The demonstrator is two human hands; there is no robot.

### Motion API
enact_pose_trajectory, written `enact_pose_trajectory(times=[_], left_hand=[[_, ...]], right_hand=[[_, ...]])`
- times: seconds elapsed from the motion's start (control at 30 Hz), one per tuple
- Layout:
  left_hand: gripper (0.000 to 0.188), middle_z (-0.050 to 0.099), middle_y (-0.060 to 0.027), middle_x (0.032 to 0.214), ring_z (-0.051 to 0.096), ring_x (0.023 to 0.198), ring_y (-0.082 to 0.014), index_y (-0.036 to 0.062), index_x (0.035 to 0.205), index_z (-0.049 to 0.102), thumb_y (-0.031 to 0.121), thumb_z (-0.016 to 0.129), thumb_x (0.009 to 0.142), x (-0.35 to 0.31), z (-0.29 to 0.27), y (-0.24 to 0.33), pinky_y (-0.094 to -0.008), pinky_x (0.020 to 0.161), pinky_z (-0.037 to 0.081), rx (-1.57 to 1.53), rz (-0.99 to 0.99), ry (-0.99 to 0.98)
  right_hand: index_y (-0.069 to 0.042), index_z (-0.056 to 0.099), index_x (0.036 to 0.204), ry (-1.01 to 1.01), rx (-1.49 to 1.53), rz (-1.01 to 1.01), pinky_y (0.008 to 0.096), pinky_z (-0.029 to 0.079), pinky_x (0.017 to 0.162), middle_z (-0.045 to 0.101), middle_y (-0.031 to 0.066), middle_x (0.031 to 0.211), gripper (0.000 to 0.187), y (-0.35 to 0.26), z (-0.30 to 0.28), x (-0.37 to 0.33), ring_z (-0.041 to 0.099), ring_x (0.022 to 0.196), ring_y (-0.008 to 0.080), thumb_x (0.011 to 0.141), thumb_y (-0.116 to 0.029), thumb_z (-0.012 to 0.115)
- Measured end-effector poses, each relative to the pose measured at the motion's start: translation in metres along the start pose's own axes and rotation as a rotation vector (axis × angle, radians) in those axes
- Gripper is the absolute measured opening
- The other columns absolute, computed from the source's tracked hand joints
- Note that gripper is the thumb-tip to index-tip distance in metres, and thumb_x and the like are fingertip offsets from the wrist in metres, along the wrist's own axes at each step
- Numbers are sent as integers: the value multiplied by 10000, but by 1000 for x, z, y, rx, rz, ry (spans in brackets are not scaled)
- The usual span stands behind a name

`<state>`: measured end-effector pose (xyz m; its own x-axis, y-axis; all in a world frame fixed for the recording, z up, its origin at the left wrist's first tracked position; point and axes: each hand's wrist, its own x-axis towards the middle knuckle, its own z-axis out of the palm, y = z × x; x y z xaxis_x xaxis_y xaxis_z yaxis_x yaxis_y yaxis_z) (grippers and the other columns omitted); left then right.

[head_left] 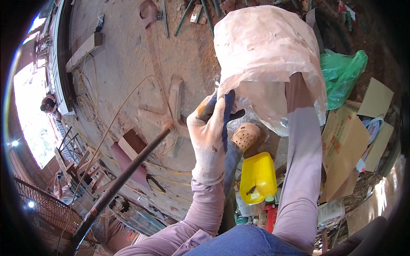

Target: The person mixes a dark paste in a small container, adds powder from a plastic bag, and pours liquid from a bottle to adjust consistency. They then apply the mixture to a wooden door panel using a cloth.

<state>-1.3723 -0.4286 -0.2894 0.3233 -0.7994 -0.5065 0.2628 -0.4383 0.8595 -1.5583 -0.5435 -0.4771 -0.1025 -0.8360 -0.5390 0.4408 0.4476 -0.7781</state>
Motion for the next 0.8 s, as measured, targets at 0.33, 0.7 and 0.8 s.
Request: enact_pose_trajectory(times=[0.33, 0.7, 0.8], left_hand=[[255, 686, -110, 978, 666, 833, -139, -80, 1105, 634, 119, 590, 951, -4, 17, 0, -301, 727, 585, 7, -37, 24], [229, 666, -61, 886, 627, 758, -106, -70, 1041, 653, 133, 584, 958, -10, 35, -8, -287, 716, 579, 59, -24, 59], [236, 673, -76, 900, 637, 775, -111, -72, 1043, 651, 137, 581, 960, -15, 36, -13, -284, 714, 578, 185, 27, 74]], right_hand=[[-137, 602, 1190, 6, 5, 28, 322, 553, 638, 686, 47, 1003, 392, 12, 3, -18, 658, 748, 170, 841, -293, 685], [-134, 597, 1200, 21, 34, 45, 328, 556, 640, 684, 50, 1010, 400, 30, 6, -54, 659, 749, 174, 842, -290, 683], [-134, 596, 1203, 3, 48, 37, 329, 557, 641, 683, 51, 1013, 402, 29, 11, -59, 659, 750, 175, 842, -289, 683]])
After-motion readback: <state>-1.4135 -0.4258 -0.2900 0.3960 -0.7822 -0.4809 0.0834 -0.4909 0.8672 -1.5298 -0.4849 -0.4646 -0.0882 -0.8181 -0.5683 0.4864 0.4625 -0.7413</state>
